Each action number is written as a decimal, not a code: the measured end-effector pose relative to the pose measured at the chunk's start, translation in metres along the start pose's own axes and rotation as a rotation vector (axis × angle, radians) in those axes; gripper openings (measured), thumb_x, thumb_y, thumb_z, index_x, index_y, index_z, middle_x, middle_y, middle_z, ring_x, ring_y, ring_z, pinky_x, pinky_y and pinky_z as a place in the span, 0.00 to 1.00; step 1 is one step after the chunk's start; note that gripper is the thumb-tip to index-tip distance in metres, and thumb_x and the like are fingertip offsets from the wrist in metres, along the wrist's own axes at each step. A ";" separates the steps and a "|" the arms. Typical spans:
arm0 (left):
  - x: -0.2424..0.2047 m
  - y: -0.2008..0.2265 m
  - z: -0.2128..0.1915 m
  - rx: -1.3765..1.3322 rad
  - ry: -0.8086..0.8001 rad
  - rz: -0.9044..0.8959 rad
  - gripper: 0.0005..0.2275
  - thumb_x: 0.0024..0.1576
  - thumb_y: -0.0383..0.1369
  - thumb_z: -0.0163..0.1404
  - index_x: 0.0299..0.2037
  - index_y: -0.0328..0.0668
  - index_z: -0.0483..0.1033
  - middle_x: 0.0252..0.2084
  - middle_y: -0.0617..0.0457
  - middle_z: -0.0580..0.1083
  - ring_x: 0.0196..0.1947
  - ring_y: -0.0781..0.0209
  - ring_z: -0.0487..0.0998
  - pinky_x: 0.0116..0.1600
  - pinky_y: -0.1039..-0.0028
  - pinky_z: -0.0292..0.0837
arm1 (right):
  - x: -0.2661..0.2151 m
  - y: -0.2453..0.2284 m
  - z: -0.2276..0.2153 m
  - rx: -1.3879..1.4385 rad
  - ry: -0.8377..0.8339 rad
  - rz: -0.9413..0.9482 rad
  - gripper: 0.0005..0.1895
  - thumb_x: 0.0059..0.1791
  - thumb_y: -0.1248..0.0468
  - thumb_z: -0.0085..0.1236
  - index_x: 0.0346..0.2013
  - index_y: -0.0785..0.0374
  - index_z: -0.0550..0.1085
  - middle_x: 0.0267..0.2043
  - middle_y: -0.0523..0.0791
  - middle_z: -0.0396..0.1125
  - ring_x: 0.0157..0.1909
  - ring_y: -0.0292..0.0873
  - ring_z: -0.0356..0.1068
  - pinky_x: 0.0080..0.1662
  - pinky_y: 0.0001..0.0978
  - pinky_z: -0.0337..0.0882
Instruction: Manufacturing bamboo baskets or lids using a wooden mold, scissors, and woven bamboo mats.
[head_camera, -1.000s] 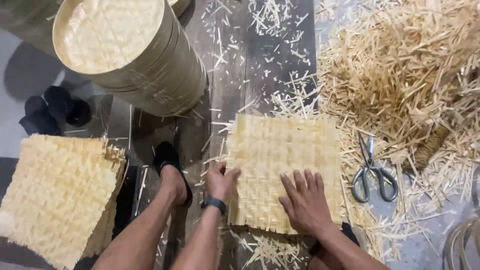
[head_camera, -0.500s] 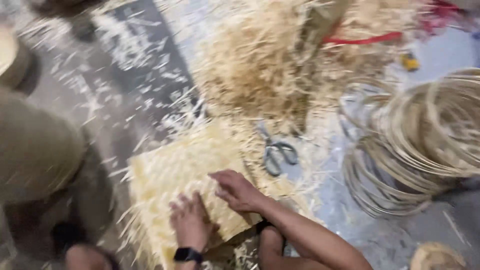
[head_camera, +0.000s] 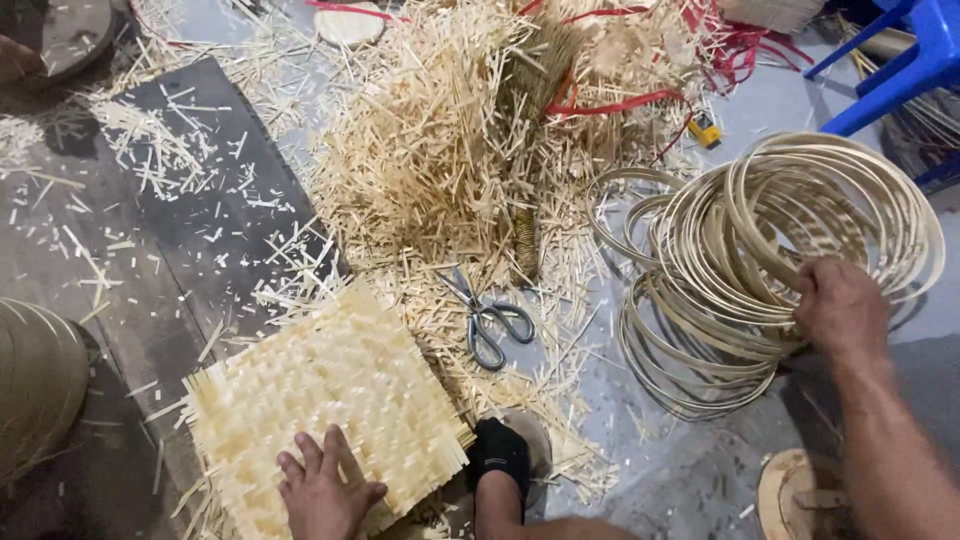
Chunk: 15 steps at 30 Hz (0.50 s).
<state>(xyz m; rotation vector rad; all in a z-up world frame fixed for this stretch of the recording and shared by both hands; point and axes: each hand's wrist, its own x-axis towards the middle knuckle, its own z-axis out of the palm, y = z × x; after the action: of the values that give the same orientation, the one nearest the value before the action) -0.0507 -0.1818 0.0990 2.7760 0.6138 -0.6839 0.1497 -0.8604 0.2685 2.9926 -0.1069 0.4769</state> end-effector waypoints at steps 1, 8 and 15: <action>-0.001 -0.002 0.002 0.010 -0.020 0.012 0.56 0.35 0.60 0.68 0.74 0.62 0.47 0.78 0.38 0.43 0.76 0.26 0.43 0.72 0.41 0.51 | 0.001 0.005 -0.006 -0.020 -0.065 0.053 0.04 0.55 0.66 0.58 0.42 0.63 0.78 0.41 0.51 0.72 0.44 0.49 0.73 0.53 0.47 0.73; -0.009 0.017 -0.057 0.013 -0.052 -0.024 0.49 0.43 0.62 0.61 0.74 0.56 0.52 0.75 0.39 0.55 0.73 0.36 0.57 0.74 0.46 0.54 | 0.024 -0.100 -0.121 0.502 0.027 -0.126 0.06 0.59 0.65 0.51 0.45 0.67 0.70 0.40 0.50 0.68 0.41 0.47 0.68 0.48 0.47 0.70; 0.015 0.042 -0.113 -1.699 0.012 0.114 0.34 0.58 0.57 0.44 0.66 0.38 0.63 0.63 0.42 0.70 0.61 0.50 0.72 0.63 0.59 0.69 | 0.024 -0.299 -0.130 2.004 -0.676 0.193 0.08 0.59 0.60 0.40 0.46 0.60 0.65 0.29 0.41 0.54 0.31 0.37 0.52 0.38 0.34 0.59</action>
<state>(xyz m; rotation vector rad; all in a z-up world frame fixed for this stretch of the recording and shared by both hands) 0.0248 -0.1793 0.1946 1.1886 0.5705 0.0299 0.1587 -0.5496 0.3704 4.8208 0.1611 -1.3966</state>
